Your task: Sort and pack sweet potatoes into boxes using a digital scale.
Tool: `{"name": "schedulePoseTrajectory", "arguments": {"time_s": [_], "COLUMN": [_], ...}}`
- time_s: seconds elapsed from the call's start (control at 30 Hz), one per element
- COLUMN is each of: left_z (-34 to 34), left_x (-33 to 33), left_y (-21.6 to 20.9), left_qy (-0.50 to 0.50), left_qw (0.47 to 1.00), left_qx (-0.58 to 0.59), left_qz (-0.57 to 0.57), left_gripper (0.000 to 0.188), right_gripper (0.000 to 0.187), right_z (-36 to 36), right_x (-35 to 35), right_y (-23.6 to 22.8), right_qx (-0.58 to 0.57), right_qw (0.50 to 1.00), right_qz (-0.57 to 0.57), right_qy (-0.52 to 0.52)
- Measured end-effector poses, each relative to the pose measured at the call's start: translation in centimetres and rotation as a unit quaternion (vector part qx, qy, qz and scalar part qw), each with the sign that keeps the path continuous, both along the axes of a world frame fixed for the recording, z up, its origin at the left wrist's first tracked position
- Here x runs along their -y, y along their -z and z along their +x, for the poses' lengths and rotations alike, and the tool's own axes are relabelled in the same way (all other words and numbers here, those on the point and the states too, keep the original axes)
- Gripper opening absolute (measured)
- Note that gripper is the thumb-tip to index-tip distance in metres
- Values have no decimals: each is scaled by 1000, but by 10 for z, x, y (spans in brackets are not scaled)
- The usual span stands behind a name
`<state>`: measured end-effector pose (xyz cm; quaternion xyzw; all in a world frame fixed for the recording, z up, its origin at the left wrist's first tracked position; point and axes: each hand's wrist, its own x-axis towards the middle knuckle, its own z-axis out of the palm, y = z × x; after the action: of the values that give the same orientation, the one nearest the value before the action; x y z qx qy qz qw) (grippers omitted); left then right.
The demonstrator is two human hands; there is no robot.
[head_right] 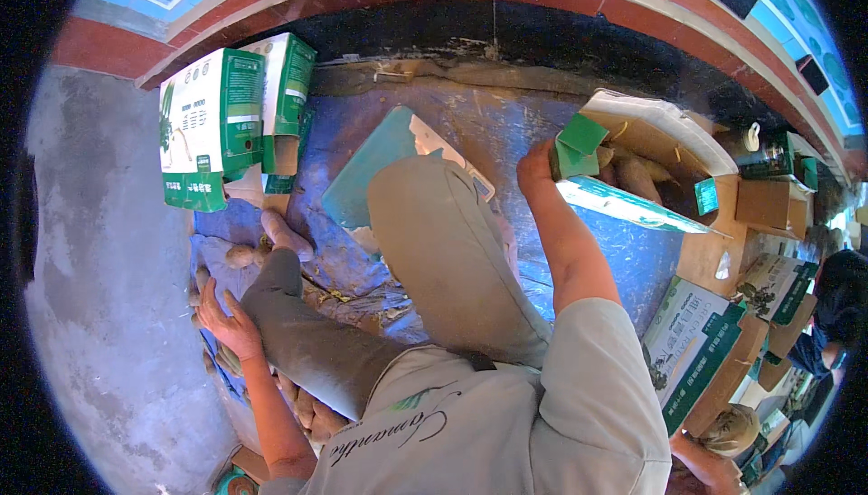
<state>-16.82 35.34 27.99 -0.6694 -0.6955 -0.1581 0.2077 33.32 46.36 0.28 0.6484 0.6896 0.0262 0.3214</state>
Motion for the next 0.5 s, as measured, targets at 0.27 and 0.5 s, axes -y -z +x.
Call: {"name": "schedulePoseTrajectory", "arguments": {"time_s": [0.27, 0.5], "left_z": [0, -2], "left_x": [1, -2], "left_y": [3, 1], "left_qy": [-18, -17], "left_qw": [1000, 1000], "left_qx": [-12, 5], "left_qz": [-14, -20], "left_gripper": [29, 27], "right_gripper": [28, 28], "right_z": [10, 26], "right_x": [19, 104], "right_y": [-14, -10], "right_qx": [-34, -30], "right_qw": [999, 992], "right_qz": [-41, 0], "right_qy": [-11, -120]}}
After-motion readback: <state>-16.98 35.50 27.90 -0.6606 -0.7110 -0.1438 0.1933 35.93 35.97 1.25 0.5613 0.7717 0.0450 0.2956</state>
